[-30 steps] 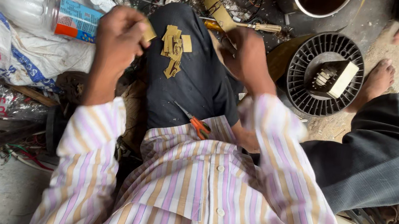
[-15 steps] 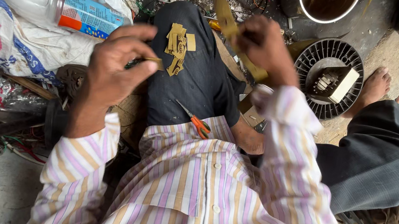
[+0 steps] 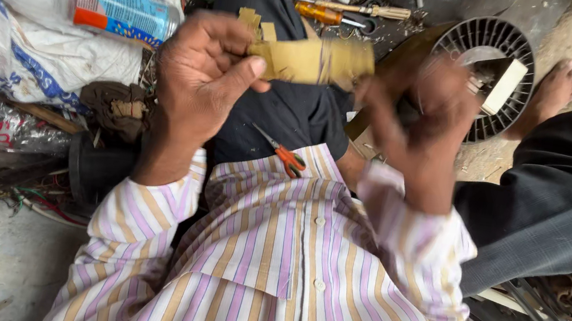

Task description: The person cuts a strip of insulating tape into small rectangular pieces using scissors. They then insert these pieces into the slots of a motor stator core and use a wooden stick to press them into place.

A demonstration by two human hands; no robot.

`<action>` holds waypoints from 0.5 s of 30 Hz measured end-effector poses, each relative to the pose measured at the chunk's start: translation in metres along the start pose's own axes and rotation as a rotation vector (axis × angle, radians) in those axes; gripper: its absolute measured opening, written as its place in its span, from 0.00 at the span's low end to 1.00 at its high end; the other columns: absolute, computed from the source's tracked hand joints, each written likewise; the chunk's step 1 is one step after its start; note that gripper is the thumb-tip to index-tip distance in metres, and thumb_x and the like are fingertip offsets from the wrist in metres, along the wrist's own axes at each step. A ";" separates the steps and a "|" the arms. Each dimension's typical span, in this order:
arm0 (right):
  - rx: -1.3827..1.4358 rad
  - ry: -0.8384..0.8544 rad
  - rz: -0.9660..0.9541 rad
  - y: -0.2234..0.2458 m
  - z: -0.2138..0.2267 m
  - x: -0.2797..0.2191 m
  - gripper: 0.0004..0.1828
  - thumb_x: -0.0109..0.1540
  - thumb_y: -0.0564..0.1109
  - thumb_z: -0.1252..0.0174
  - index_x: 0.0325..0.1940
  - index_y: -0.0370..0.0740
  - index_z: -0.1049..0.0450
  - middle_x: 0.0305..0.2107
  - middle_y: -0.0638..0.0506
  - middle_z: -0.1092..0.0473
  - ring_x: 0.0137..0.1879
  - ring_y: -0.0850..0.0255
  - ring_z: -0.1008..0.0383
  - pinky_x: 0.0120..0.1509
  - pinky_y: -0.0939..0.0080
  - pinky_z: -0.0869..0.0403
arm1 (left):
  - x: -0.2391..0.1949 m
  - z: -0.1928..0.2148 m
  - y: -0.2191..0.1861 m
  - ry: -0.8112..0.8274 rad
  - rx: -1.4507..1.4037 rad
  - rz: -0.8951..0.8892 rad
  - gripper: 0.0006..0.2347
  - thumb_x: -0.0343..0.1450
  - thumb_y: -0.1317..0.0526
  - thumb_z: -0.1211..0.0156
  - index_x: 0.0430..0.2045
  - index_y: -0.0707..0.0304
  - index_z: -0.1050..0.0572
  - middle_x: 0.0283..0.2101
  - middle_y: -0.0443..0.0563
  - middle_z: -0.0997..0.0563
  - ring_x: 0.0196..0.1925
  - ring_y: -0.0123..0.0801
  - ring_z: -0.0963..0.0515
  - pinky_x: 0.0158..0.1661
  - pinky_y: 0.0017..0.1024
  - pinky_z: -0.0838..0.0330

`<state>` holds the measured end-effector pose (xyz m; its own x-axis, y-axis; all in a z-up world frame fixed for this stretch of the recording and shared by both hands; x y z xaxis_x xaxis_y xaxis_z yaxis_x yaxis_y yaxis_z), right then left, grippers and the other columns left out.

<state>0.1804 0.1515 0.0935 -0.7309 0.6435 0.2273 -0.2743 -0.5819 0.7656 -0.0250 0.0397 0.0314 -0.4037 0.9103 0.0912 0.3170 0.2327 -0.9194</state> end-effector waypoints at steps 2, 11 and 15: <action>0.458 0.116 -0.189 -0.001 -0.026 -0.021 0.22 0.60 0.45 0.30 0.53 0.29 0.23 0.44 0.41 0.24 0.49 0.54 0.22 0.54 0.58 0.22 | -0.007 -0.013 0.011 -0.042 -0.137 0.016 0.10 0.74 0.75 0.37 0.48 0.71 0.28 0.40 0.58 0.17 0.39 0.32 0.13 0.39 0.27 0.13; 1.044 -0.274 -0.531 -0.050 -0.065 -0.057 0.16 0.64 0.36 0.32 0.55 0.28 0.25 0.40 0.42 0.22 0.42 0.58 0.21 0.45 0.61 0.21 | -0.024 -0.036 0.054 0.033 0.078 0.144 0.07 0.74 0.73 0.33 0.44 0.76 0.22 0.41 0.59 0.15 0.40 0.29 0.13 0.42 0.24 0.14; 1.050 -0.307 -0.546 -0.057 -0.072 -0.064 0.14 0.64 0.34 0.32 0.53 0.27 0.24 0.40 0.41 0.22 0.40 0.59 0.21 0.43 0.62 0.20 | -0.024 -0.037 0.060 0.035 0.023 0.206 0.08 0.74 0.73 0.32 0.44 0.77 0.21 0.40 0.59 0.16 0.36 0.27 0.17 0.38 0.22 0.18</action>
<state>0.1978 0.1075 -0.0082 -0.4606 0.8510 -0.2521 0.2427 0.3940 0.8865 0.0358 0.0447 -0.0120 -0.3025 0.9492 -0.0872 0.3703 0.0327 -0.9283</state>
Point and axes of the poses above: each hand's wrist, its own x-axis towards the middle knuckle, its own z-axis out of the back of the hand, y = z × x, the point moved 5 cm from there along x, towards the middle knuckle
